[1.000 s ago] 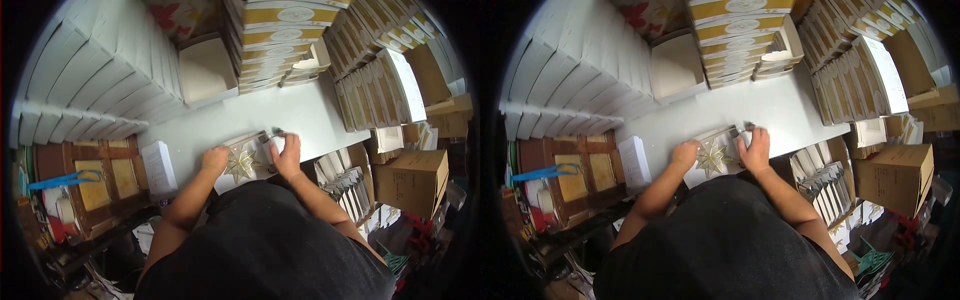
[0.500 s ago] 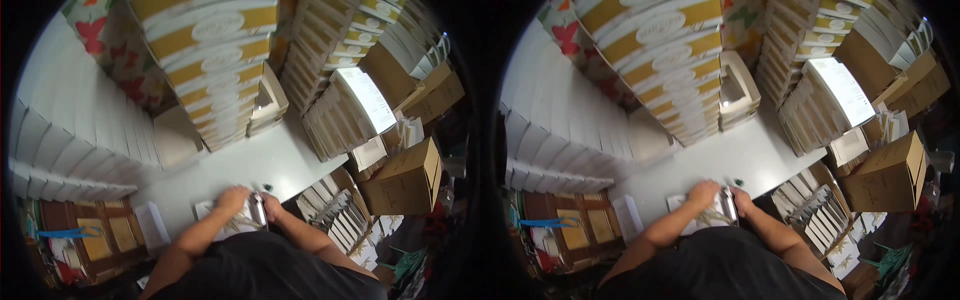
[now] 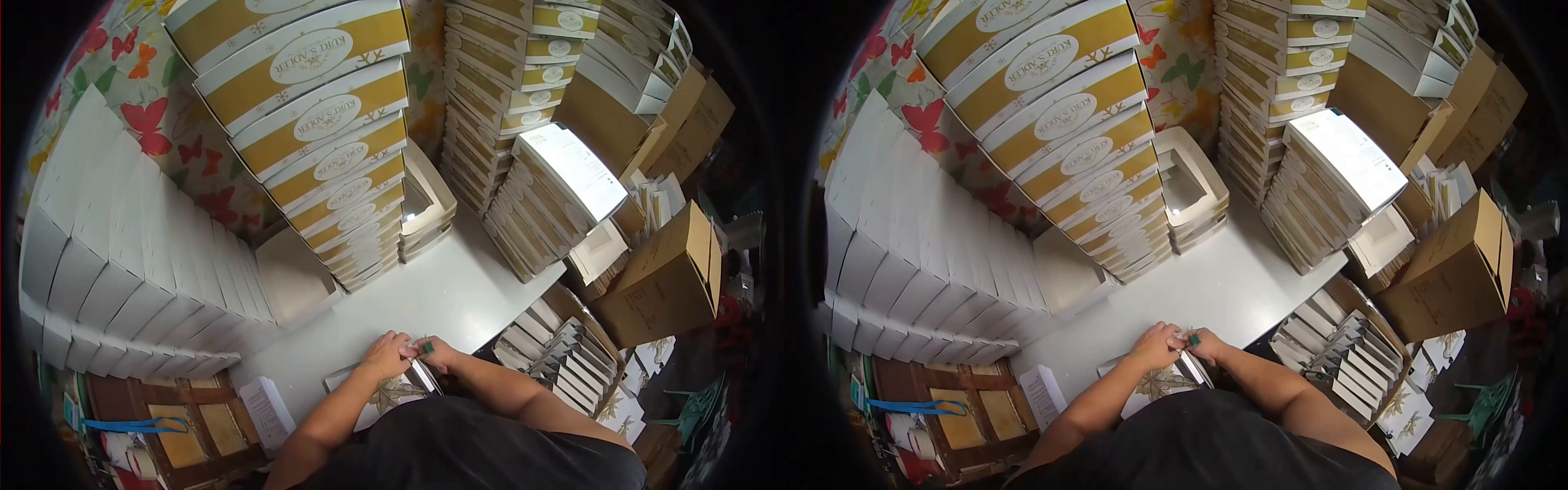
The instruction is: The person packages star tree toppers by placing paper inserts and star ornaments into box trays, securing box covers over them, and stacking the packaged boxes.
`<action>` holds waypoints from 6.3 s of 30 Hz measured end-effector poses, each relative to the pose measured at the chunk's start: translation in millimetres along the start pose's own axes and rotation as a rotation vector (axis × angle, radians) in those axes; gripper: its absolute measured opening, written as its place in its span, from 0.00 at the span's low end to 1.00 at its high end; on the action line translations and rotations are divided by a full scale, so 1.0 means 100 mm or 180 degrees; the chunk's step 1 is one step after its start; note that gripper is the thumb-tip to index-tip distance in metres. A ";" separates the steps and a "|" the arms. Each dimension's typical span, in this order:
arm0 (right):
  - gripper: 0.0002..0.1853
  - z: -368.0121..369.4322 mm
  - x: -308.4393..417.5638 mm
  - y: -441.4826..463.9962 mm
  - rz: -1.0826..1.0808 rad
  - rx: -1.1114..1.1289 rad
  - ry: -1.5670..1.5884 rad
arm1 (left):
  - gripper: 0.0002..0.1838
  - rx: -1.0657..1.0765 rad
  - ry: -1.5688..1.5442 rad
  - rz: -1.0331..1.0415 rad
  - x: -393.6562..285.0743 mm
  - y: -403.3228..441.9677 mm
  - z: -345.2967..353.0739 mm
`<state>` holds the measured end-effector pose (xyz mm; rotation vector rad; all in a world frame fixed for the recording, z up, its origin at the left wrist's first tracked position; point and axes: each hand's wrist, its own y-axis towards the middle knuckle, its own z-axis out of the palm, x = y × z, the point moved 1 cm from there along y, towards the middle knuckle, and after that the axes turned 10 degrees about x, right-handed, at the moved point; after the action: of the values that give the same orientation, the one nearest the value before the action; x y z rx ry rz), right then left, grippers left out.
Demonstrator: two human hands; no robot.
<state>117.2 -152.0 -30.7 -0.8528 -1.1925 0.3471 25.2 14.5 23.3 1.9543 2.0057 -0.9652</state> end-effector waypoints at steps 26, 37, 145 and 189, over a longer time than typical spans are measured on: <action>0.14 -0.77 0.46 -0.60 -0.0778 0.0075 0.0892 | 0.14 -0.0802 0.1067 -0.1329 -0.77 0.29 -0.19; 0.21 -0.81 1.01 -0.71 -0.2111 -0.0735 -0.0592 | 0.07 -0.1723 -0.1691 -0.0979 -0.99 0.42 -0.34; 0.12 -2.21 2.55 -0.66 -0.3696 -0.2623 0.0193 | 0.26 -0.2741 -0.1406 -0.1796 -1.01 -1.04 0.34; 0.35 0.26 -0.20 0.06 -0.0786 0.0657 0.0766 | 0.52 -0.0296 -0.3354 -0.1336 1.18 -1.43 0.56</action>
<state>87.6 -151.4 -45.7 -0.5438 -1.0040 0.1570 -140.7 91.7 -38.6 0.6489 1.7095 -1.5076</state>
